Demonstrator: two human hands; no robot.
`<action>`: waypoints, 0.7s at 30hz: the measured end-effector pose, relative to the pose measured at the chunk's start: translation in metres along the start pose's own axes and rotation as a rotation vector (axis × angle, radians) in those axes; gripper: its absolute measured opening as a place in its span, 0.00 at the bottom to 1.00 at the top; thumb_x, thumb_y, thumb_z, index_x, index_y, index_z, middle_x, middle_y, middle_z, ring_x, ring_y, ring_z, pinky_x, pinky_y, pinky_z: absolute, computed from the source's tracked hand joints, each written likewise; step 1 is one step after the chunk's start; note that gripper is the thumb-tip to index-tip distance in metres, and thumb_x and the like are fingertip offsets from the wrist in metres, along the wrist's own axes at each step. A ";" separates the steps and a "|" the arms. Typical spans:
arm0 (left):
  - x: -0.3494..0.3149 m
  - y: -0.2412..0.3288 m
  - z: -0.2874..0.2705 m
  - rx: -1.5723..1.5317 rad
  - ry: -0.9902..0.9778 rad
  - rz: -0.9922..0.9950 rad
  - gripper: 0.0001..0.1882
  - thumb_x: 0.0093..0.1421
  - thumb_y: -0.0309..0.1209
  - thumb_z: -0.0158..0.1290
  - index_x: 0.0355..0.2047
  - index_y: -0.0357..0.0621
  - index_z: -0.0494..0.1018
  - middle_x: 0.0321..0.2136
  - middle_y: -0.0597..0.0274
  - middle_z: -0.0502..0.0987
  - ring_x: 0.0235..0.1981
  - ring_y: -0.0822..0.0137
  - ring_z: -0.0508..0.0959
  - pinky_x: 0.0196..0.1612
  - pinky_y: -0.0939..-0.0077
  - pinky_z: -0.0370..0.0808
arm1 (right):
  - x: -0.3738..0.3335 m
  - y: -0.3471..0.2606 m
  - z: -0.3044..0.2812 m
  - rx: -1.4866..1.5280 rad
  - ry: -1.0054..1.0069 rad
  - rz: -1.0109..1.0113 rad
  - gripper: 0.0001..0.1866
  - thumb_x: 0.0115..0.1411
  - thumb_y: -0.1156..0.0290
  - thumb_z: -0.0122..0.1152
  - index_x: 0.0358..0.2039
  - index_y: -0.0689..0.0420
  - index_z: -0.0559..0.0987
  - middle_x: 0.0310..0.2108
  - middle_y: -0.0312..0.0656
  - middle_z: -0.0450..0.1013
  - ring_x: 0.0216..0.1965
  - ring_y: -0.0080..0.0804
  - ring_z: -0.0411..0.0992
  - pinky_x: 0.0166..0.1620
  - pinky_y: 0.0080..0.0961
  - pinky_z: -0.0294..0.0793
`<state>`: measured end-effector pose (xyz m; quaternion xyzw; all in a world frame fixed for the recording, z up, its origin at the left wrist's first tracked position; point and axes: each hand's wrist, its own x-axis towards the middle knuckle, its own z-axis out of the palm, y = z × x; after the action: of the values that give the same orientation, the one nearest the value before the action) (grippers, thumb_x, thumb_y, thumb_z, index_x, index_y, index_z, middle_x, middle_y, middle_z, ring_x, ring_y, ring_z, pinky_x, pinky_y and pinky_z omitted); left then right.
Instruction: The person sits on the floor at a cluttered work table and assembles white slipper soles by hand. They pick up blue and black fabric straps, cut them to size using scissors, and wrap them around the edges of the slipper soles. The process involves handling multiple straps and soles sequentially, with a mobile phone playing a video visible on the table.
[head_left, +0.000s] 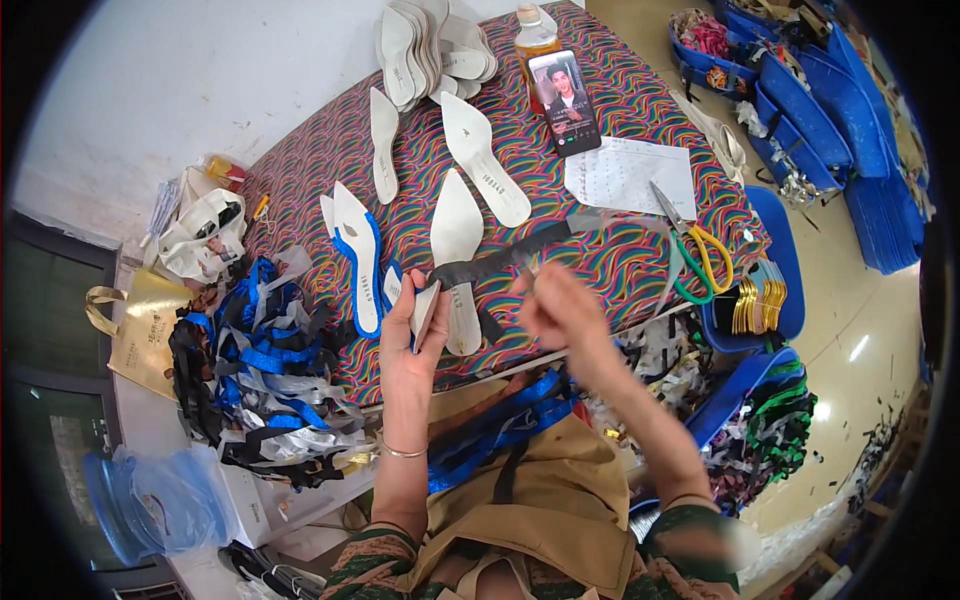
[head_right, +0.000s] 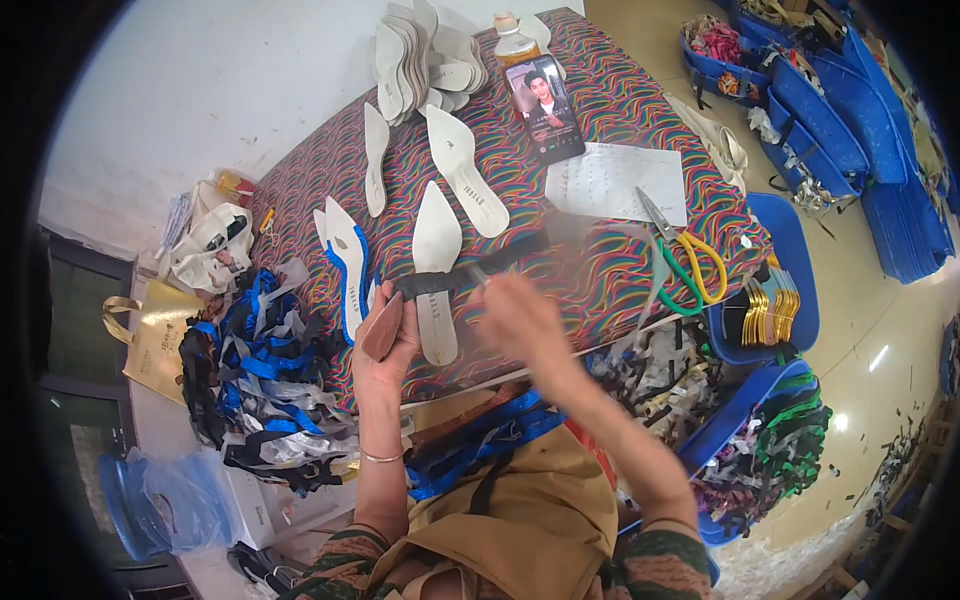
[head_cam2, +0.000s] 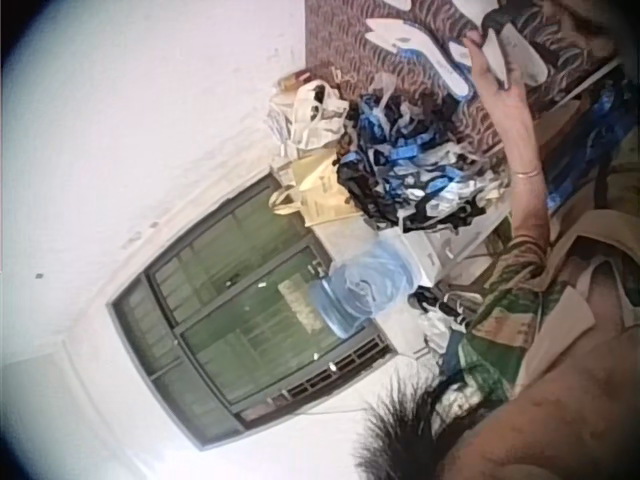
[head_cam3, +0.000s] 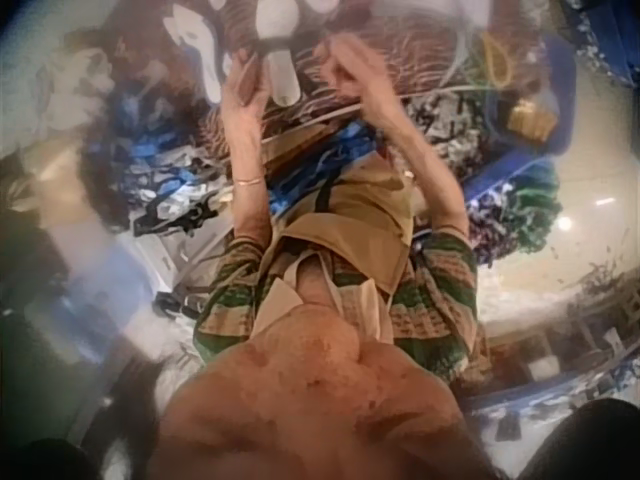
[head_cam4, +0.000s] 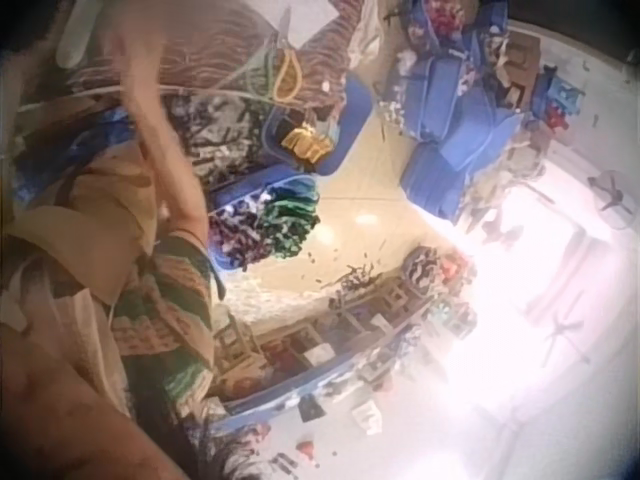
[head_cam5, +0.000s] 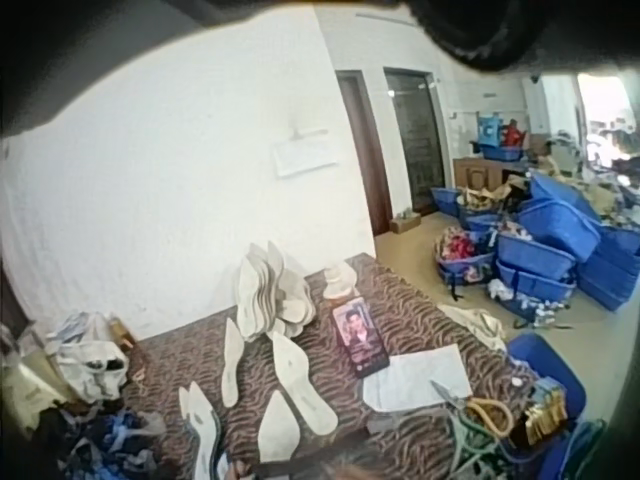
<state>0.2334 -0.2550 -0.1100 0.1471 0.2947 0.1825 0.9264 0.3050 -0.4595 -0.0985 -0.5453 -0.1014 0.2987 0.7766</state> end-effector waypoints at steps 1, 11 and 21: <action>-0.002 0.000 -0.002 0.020 0.008 0.025 0.06 0.64 0.31 0.53 0.37 0.43 0.74 0.33 0.64 0.80 0.36 0.64 0.81 0.46 0.64 0.81 | -0.010 0.020 0.017 0.193 -0.022 0.062 0.20 0.68 0.50 0.41 0.41 0.53 0.73 0.20 0.34 0.67 0.16 0.12 0.51 0.20 0.14 0.47; -0.023 -0.006 -0.002 0.196 -0.130 0.131 0.08 0.64 0.34 0.53 0.36 0.44 0.73 0.29 0.64 0.77 0.39 0.63 0.78 0.47 0.66 0.77 | -0.032 0.046 0.054 0.685 -0.177 0.203 0.16 0.67 0.55 0.49 0.41 0.56 0.72 0.24 0.32 0.66 0.21 0.13 0.52 0.24 0.14 0.49; -0.044 -0.017 0.001 0.343 -0.090 0.284 0.11 0.64 0.34 0.53 0.41 0.40 0.70 0.29 0.58 0.79 0.36 0.59 0.81 0.42 0.63 0.79 | -0.030 0.050 0.068 0.665 0.016 0.054 0.09 0.67 0.65 0.52 0.35 0.56 0.74 0.27 0.28 0.71 0.27 0.12 0.68 0.31 0.12 0.67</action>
<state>0.2048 -0.2890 -0.0941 0.3505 0.2560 0.2513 0.8651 0.2308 -0.4121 -0.1133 -0.2670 0.0223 0.3315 0.9046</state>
